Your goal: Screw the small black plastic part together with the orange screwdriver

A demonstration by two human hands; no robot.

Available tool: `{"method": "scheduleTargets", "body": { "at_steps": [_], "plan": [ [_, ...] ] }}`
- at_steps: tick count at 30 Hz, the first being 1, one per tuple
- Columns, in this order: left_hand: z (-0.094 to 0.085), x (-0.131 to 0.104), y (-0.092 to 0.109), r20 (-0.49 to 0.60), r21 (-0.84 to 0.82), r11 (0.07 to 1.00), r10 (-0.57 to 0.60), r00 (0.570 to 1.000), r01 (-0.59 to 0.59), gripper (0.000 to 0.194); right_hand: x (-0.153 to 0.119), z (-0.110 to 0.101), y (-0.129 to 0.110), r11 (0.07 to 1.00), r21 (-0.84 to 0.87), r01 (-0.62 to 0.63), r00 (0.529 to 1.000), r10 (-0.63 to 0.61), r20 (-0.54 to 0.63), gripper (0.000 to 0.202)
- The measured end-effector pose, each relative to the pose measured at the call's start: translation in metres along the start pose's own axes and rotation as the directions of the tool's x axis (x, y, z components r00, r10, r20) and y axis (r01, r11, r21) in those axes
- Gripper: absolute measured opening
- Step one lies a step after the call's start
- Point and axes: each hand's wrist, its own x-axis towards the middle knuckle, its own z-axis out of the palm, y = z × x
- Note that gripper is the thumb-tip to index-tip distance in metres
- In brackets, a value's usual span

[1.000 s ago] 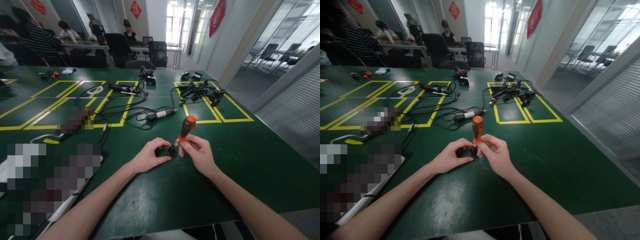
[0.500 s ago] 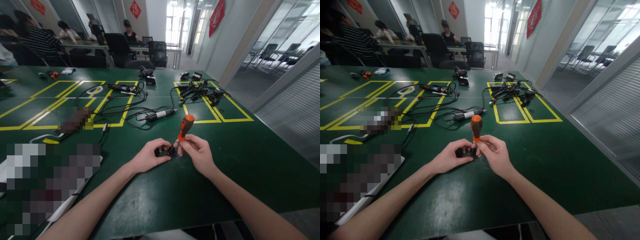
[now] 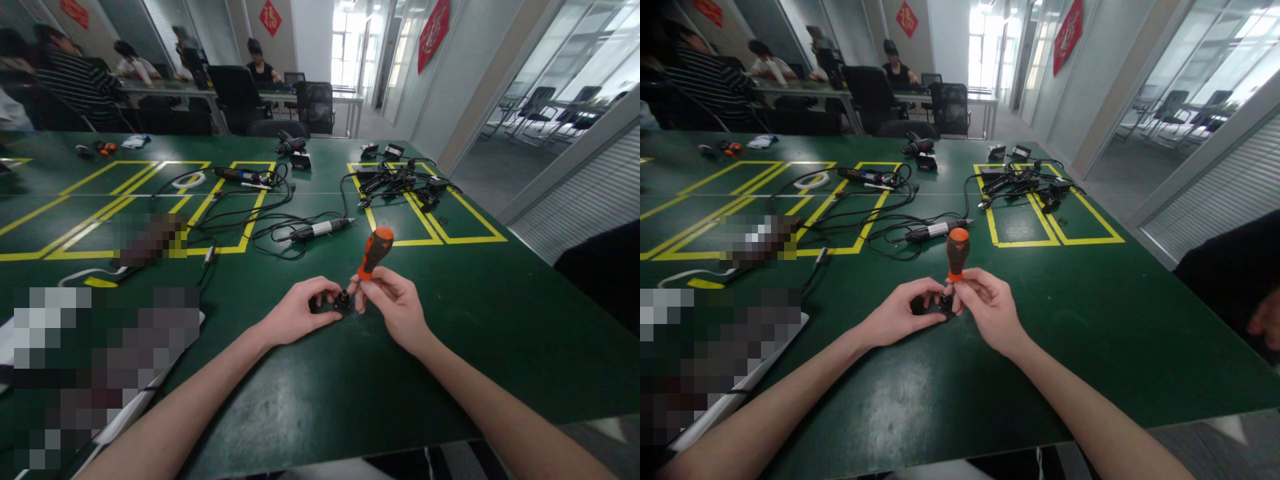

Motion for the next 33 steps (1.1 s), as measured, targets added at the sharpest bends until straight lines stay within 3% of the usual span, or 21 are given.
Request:
{"method": "scheduleTargets", "body": {
  "at_steps": [8,14,22,26,33],
  "plan": [
    [0.0007,0.0001,0.0021,-0.006,-0.024,1.0,-0.009,1.0,0.009,0.032,0.0004,0.0011,-0.0007,0.999,-0.038,-0.024,0.998,0.022,-0.062,0.022],
    [0.0013,0.0005,0.0013,0.004,-0.042,0.999,-0.03,1.0,0.031,0.031,0.0016,0.0006,0.0008,1.0,0.003,-0.005,1.0,0.005,-0.01,0.021],
    [0.001,0.0001,-0.0006,0.007,-0.034,0.999,-0.022,1.0,0.022,0.032,0.0017,0.0018,-0.0011,0.998,-0.062,-0.018,0.994,0.011,-0.109,0.025],
    [0.0012,-0.0002,-0.0018,0.01,-0.046,0.999,-0.023,1.0,0.023,0.033,0.003,0.0015,-0.0027,0.994,-0.109,0.032,0.998,-0.038,-0.057,0.019],
    [0.0019,-0.0004,-0.0017,0.013,-0.048,0.998,-0.03,0.999,0.031,0.033,-0.0005,0.0006,-0.0007,0.999,-0.031,0.016,1.0,-0.017,-0.019,0.019]
  ]
}}
